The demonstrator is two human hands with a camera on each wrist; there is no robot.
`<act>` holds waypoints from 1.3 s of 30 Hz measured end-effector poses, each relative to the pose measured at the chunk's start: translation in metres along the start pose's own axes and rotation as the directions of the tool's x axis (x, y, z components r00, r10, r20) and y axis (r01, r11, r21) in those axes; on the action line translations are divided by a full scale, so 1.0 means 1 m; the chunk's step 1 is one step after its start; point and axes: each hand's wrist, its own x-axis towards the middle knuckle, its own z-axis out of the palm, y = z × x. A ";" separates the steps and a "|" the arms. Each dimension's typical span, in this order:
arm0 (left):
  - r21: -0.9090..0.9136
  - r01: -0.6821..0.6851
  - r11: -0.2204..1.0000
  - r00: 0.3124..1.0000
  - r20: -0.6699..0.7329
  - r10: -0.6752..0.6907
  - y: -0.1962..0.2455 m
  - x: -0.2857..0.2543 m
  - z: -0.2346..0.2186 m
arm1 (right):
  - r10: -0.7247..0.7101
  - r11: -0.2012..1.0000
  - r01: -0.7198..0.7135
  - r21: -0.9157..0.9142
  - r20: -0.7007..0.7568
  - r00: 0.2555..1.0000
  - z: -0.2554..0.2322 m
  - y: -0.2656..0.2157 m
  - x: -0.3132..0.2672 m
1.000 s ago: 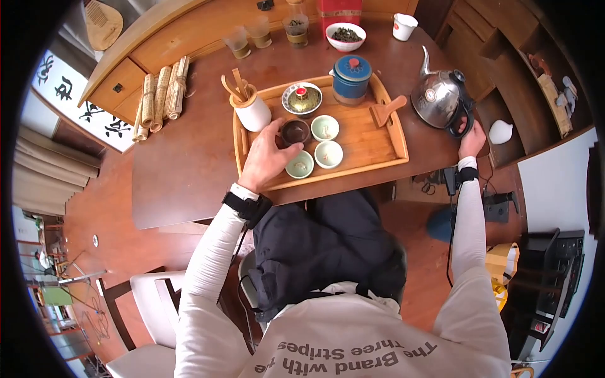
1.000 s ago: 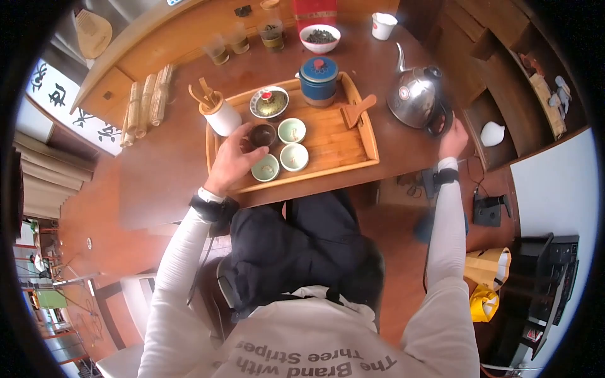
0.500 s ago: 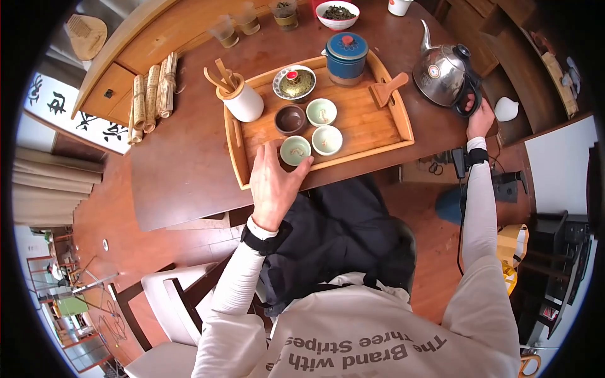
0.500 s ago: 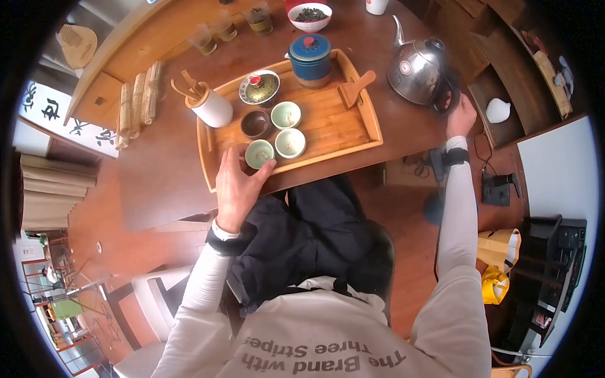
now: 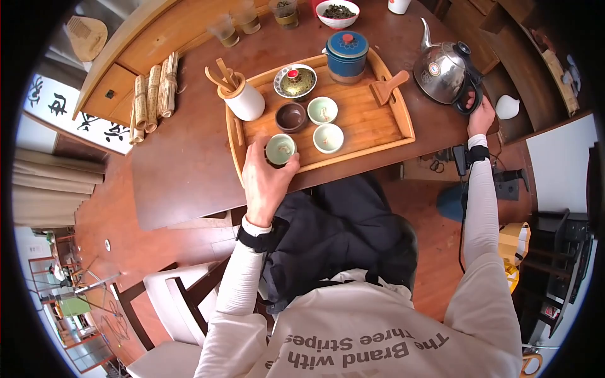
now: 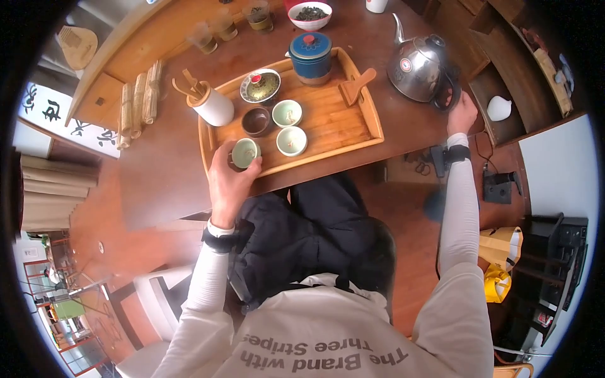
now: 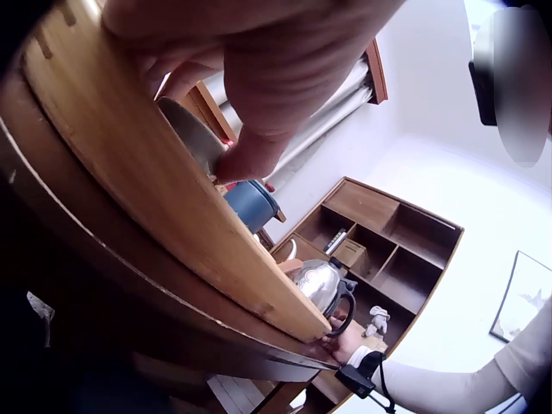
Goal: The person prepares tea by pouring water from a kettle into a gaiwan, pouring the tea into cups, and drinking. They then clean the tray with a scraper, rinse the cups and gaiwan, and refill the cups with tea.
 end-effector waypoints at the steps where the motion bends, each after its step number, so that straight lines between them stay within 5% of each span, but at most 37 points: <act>1: 0.003 -0.002 1.000 1.000 0.004 0.002 -0.004 0.001 -0.001 | 0.004 1.000 -0.004 -0.001 -0.003 1.000 -0.001 0.000 0.000; 3: -0.390 0.107 0.914 0.994 0.054 -0.094 -0.011 0.001 -0.003 | -0.005 1.000 0.005 -0.006 0.014 1.000 -0.002 0.000 0.001; 6: -0.511 0.122 0.851 0.992 0.074 -0.098 -0.001 0.001 -0.012 | 0.015 0.999 -0.015 0.031 0.004 1.000 -0.001 0.002 0.001; 12: -0.428 0.105 0.898 0.992 0.109 -0.063 0.007 0.004 -0.008 | 0.023 0.997 -0.023 -0.069 -0.005 1.000 0.000 -0.004 0.000; 15: -0.206 -0.100 0.973 0.995 -0.024 0.097 0.018 0.017 -0.019 | 0.033 0.999 -0.033 -0.015 0.007 0.999 0.001 -0.009 -0.003; 20: -0.060 -0.158 0.986 0.987 -0.011 0.158 0.032 0.045 -0.030 | 0.053 0.996 -0.053 -0.065 0.001 0.999 0.001 -0.007 0.001; 22: 0.272 -0.529 0.804 0.838 0.018 0.546 0.030 0.057 -0.030 | 0.057 0.995 -0.056 -0.081 0.003 0.998 0.000 -0.005 -0.001; 24: 0.292 -0.592 0.751 0.798 0.089 0.595 0.035 0.064 -0.032 | 0.009 0.998 -0.009 -0.065 0.000 1.000 0.000 -0.003 0.000; 27: 0.546 -0.699 0.461 0.657 0.237 0.716 0.043 0.074 -0.035 | 0.041 0.994 -0.040 -0.098 0.005 0.999 -0.001 0.000 0.003; 30: 0.573 -0.749 0.334 0.573 0.306 0.761 0.052 0.079 -0.045 | 0.030 0.996 -0.029 -0.089 0.009 1.000 0.000 -0.006 0.000; 32: 0.587 -0.740 0.329 0.582 0.314 0.750 0.055 0.077 -0.051 | 0.038 0.997 -0.038 -0.069 0.006 0.999 -0.001 -0.006 -0.001; 34: 0.440 -0.673 0.594 0.685 0.070 0.725 0.057 0.069 -0.057 | 0.041 0.998 -0.041 -0.041 0.003 0.999 0.001 -0.007 -0.001; 35: 0.352 -0.565 0.746 0.793 -0.016 0.608 0.052 0.062 -0.057 | 0.065 0.997 -0.065 -0.032 0.002 0.998 0.001 -0.007 -0.001; 36: 0.352 -0.566 0.745 0.793 -0.015 0.609 0.048 0.054 -0.055 | 0.089 0.996 -0.089 -0.025 0.000 0.996 0.001 -0.007 -0.001; 38: -0.031 -0.165 0.986 0.986 -0.032 0.164 0.035 0.040 -0.046 | 0.062 0.996 -0.062 -0.058 0.005 0.998 -0.001 -0.007 0.000; 39: -0.109 -0.145 0.983 0.989 -0.030 0.143 0.016 0.034 -0.034 | 0.034 0.996 -0.032 -0.088 0.016 0.999 -0.001 -0.006 0.000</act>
